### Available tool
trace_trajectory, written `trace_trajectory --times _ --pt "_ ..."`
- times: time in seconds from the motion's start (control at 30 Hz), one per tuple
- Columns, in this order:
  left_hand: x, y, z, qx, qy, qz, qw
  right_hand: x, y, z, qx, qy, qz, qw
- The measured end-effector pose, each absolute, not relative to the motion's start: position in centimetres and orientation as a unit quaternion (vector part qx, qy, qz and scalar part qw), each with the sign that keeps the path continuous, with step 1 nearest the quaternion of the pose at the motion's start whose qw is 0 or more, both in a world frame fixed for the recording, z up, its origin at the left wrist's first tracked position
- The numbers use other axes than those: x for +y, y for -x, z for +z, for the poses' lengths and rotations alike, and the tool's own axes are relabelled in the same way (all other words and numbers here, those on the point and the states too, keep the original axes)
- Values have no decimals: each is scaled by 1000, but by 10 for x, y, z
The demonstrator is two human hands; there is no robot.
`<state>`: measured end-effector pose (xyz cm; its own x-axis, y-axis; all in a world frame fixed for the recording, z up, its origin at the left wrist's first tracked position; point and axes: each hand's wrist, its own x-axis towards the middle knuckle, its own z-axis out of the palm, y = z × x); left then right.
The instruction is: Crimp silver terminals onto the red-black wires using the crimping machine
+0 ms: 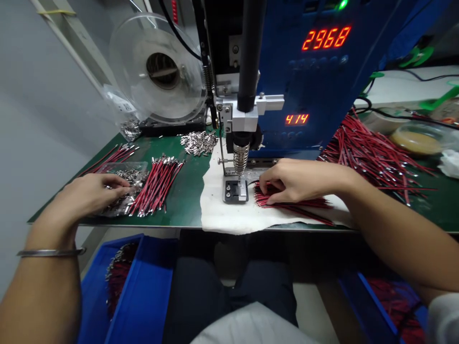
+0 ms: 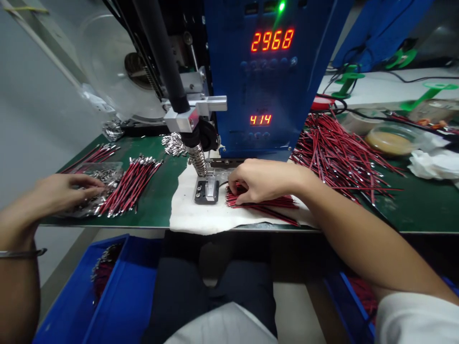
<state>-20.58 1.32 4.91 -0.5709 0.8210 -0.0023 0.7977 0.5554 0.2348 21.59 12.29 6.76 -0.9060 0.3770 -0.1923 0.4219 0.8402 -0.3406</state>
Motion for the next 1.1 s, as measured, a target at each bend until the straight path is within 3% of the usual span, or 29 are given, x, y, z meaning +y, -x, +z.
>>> trace_trajectory --times 0.23,0.43,0.63,0.83,1.1 --pt "16 207 46 875 -471 96 59 124 -214 68 961 -205 -181 45" --pt "12 197 54 885 -463 45 29 114 -228 85 936 -273 -167 144" --pt "7 185 61 891 -452 -33 14 92 -238 85 926 -329 -25 184" --pt "6 187 61 889 -453 -64 24 89 -240 72 933 -328 71 133" --pt "5 201 47 877 -476 67 -16 89 -236 75 940 -318 19 122"
